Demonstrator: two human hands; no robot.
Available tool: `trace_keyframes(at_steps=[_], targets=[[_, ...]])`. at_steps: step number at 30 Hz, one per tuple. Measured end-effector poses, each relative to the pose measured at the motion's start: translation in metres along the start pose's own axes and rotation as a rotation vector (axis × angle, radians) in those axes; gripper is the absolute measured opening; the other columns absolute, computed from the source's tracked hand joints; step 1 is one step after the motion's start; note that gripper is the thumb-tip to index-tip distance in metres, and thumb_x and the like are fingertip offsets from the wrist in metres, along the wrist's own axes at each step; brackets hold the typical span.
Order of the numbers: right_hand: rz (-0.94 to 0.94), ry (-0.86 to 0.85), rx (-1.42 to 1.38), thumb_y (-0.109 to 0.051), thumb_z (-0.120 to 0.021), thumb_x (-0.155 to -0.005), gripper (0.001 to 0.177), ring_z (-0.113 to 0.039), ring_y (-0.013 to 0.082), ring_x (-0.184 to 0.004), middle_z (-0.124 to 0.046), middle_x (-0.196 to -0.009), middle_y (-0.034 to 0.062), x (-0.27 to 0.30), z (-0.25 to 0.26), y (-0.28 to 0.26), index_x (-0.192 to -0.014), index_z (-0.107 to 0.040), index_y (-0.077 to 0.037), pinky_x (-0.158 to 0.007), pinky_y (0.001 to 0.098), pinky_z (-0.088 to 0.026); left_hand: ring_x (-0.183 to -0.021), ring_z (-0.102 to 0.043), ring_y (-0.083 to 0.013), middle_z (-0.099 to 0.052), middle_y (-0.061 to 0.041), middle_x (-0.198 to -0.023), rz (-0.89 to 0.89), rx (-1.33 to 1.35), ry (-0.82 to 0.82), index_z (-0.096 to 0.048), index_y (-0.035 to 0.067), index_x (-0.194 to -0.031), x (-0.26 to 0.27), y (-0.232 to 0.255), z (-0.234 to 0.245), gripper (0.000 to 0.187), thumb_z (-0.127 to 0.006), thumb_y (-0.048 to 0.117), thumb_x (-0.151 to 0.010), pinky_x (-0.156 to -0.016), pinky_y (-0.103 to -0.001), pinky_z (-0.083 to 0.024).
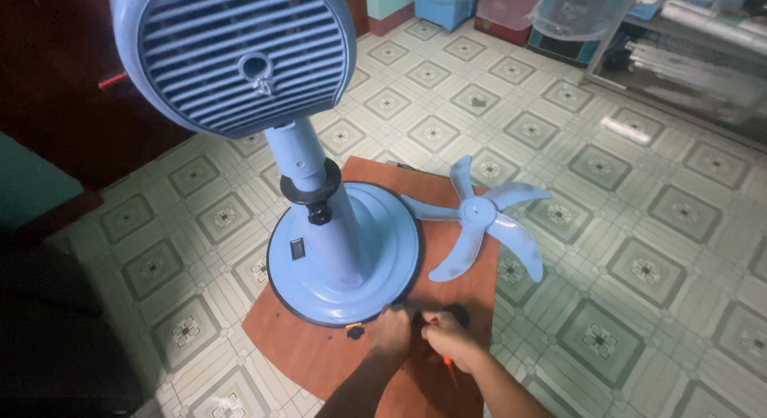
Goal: The person disassembles a blue pedestal fan by removing the front grille, unscrewing the blade hub, detaching the fan blades, and removing the rear grille and motor housing cover. The parts are placed on the table.
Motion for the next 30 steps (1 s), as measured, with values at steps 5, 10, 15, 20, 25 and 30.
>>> trace_keyframes(at_steps=[5, 10, 15, 20, 25, 30], targets=[[-0.065, -0.03, -0.008, -0.009, -0.055, -0.09, 0.037, -0.063, 0.0166, -0.083, -0.068, -0.095, 0.004, 0.003, -0.004, -0.001, -0.122, -0.072, -0.009, -0.059, 0.0333, -0.058, -0.099, -0.071, -0.0374, -0.072, -0.017, -0.102, -0.17, 0.072, 0.169, -0.071, 0.005, -0.094, 0.008, 0.018, 0.027, 0.013, -0.062, 0.007, -0.085, -0.078, -0.049, -0.058], [-0.16, 0.178, -0.039, -0.02, -0.059, -0.098, 0.032, -0.063, 0.0172, -0.073, -0.067, -0.087, 0.0044, 0.032, 0.026, -0.058, -0.129, -0.063, -0.024, -0.056, 0.0337, -0.054, -0.099, -0.069, -0.0391, -0.069, -0.019, -0.105, -0.161, 0.052, 0.122, -0.065, 0.005, -0.108, 0.025, 0.045, 0.093, 0.03, -0.074, 0.014, -0.08, -0.08, -0.048, -0.057], [0.145, 0.468, 0.04, -0.04, -0.062, -0.102, 0.039, -0.063, 0.0219, -0.07, -0.072, -0.078, 0.0155, 0.076, 0.073, -0.199, -0.111, -0.082, -0.008, -0.061, 0.037, -0.05, -0.098, -0.071, -0.0389, -0.071, -0.021, -0.111, -0.236, 0.599, 0.387, -0.066, 0.004, -0.122, 0.068, 0.084, 0.263, 0.036, -0.073, 0.016, -0.088, -0.081, -0.046, -0.058], [0.939, 0.649, 0.095, -0.035, -0.077, -0.087, 0.054, -0.076, 0.0217, -0.099, -0.079, -0.108, 0.0195, 0.192, 0.088, -0.392, -0.122, -0.069, 0.005, -0.084, 0.0333, -0.058, -0.1, -0.071, -0.0407, -0.071, -0.023, -0.109, -0.589, 0.65, 0.894, -0.064, -0.002, -0.123, 0.146, 0.123, 0.443, 0.039, -0.073, 0.005, -0.085, -0.082, -0.044, -0.058], [1.098, 0.679, 0.111, -0.03, -0.089, -0.064, 0.099, -0.074, 0.0293, -0.102, -0.061, -0.137, 0.0238, 0.282, 0.071, -0.483, -0.144, -0.044, 0.007, -0.075, 0.0366, -0.057, -0.086, -0.074, -0.0268, -0.068, -0.016, -0.1, -0.697, 0.732, 1.055, -0.062, 0.0, -0.116, 0.197, 0.122, 0.519, 0.031, -0.072, 0.003, -0.087, -0.074, -0.034, -0.06], [1.204, 0.849, 0.228, -0.033, -0.093, -0.055, 0.113, -0.066, 0.0376, -0.114, -0.058, -0.134, 0.025, 0.33, 0.044, -0.526, -0.148, -0.039, 0.004, -0.077, 0.0425, -0.056, -0.085, -0.063, -0.0217, -0.061, -0.014, -0.098, -0.682, 0.706, 1.304, -0.058, 0.001, -0.114, 0.226, 0.086, 0.556, 0.027, -0.064, 0.006, -0.088, -0.077, -0.034, -0.054]])
Point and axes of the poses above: each hand's wrist, its own x-axis away from the middle knuckle, its own z-axis out of the back of the hand, y = z × x, the point moved 10 cm from there along -x, towards the middle knuckle
